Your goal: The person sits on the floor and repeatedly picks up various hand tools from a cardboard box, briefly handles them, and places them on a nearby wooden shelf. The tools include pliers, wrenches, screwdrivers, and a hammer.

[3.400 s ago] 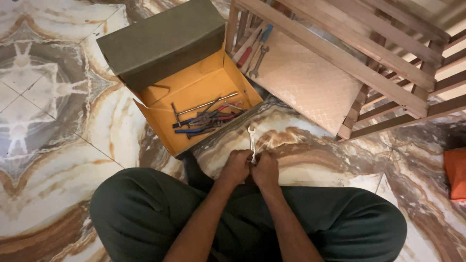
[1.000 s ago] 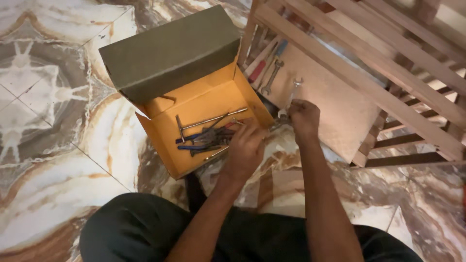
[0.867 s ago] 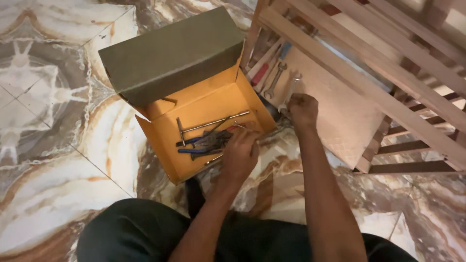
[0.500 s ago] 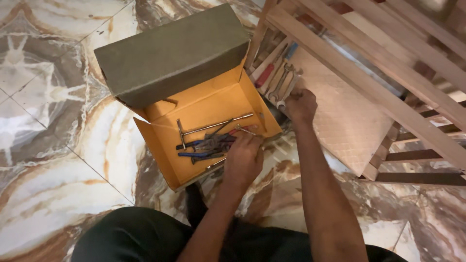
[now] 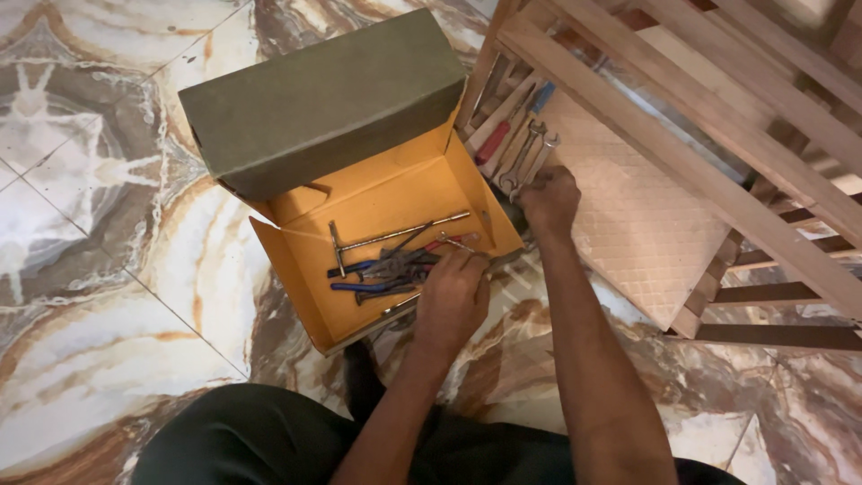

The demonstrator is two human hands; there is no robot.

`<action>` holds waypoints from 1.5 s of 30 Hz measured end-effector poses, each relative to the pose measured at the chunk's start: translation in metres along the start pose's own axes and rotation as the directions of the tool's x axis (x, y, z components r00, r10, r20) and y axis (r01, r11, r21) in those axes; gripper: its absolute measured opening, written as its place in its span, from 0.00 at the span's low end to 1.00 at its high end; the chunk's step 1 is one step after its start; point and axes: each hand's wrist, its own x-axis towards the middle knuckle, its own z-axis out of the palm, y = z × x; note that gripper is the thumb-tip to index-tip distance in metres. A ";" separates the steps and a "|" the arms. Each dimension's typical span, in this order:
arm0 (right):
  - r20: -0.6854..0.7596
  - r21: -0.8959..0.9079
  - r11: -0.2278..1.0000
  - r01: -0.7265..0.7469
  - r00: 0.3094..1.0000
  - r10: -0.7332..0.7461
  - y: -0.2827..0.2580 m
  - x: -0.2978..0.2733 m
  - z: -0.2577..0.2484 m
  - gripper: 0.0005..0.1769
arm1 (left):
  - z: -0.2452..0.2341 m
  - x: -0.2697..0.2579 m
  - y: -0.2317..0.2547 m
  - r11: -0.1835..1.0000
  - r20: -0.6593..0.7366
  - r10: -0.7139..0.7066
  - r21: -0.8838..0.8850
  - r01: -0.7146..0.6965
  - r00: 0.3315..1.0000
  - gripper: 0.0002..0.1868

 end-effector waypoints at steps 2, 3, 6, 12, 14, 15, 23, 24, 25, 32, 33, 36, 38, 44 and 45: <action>-0.004 -0.004 1.000 -0.003 1.000 0.003 -0.002 0.002 -0.002 0.14 | 0.001 0.000 0.000 1.000 0.006 -0.008 0.003 0.008 1.000 0.08; 0.021 0.034 0.998 -0.056 0.998 0.055 -0.005 0.003 -0.002 0.15 | 0.001 0.000 0.000 1.000 -0.001 0.001 0.001 -0.001 1.000 0.08; 0.091 0.152 0.971 -0.185 0.981 0.173 -0.015 0.006 -0.004 0.15 | 0.001 0.002 0.000 1.000 -0.023 0.027 -0.005 -0.027 0.999 0.08; 0.157 0.120 0.991 0.062 0.984 -0.081 -0.028 -0.011 -0.023 0.20 | -0.001 0.001 0.001 0.998 -0.050 0.057 -0.018 -0.058 0.997 0.08; 0.151 0.105 0.966 0.237 0.956 -0.251 -0.028 -0.023 -0.026 0.20 | -0.002 0.000 0.002 0.998 -0.072 0.059 -0.006 -0.060 0.996 0.07; 0.148 0.053 0.962 0.267 0.951 -0.272 -0.027 -0.027 -0.026 0.20 | -0.002 -0.001 0.001 0.999 -0.063 0.051 -0.009 -0.052 0.997 0.07; 0.062 -0.134 0.920 0.368 0.930 -0.363 -0.021 -0.026 -0.011 0.11 | -0.004 0.000 0.003 0.998 -0.050 0.048 -0.026 -0.050 0.998 0.07; 0.070 -0.132 0.927 0.351 0.936 -0.345 -0.021 -0.025 -0.010 0.11 | -0.004 0.000 0.003 0.999 -0.047 0.042 -0.021 -0.043 0.998 0.07; 0.077 -0.133 0.934 0.332 0.943 -0.324 -0.020 -0.026 -0.011 0.11 | -0.004 0.000 0.003 0.999 -0.042 0.037 -0.019 -0.037 0.998 0.07; 0.048 -0.168 0.937 0.305 0.952 -0.302 -0.025 -0.023 -0.010 0.17 | -0.003 0.001 0.002 0.998 -0.071 0.066 -0.015 -0.067 0.995 0.08; 0.033 -0.170 0.936 0.309 0.951 -0.308 -0.025 -0.026 -0.011 0.16 | -0.004 0.001 0.003 0.998 -0.073 0.066 -0.001 -0.066 0.995 0.07; 0.027 -0.172 0.919 0.355 0.934 -0.355 -0.023 -0.029 -0.013 0.15 | -0.003 0.000 0.004 0.998 -0.074 0.058 0.018 -0.057 0.996 0.05; 0.027 -0.158 0.914 0.375 0.927 -0.375 -0.021 -0.029 -0.013 0.14 | -0.003 -0.001 0.004 0.999 -0.068 0.048 0.001 -0.048 0.997 0.04; 0.009 -0.126 0.925 0.359 0.932 -0.361 -0.022 -0.027 -0.012 0.13 | -0.003 0.001 0.004 0.999 -0.056 0.043 0.019 -0.042 0.997 0.07; 0.014 -0.118 0.925 0.361 0.932 -0.362 -0.023 -0.028 -0.012 0.13 | -0.002 0.001 0.003 0.999 -0.050 0.037 0.015 -0.036 0.998 0.06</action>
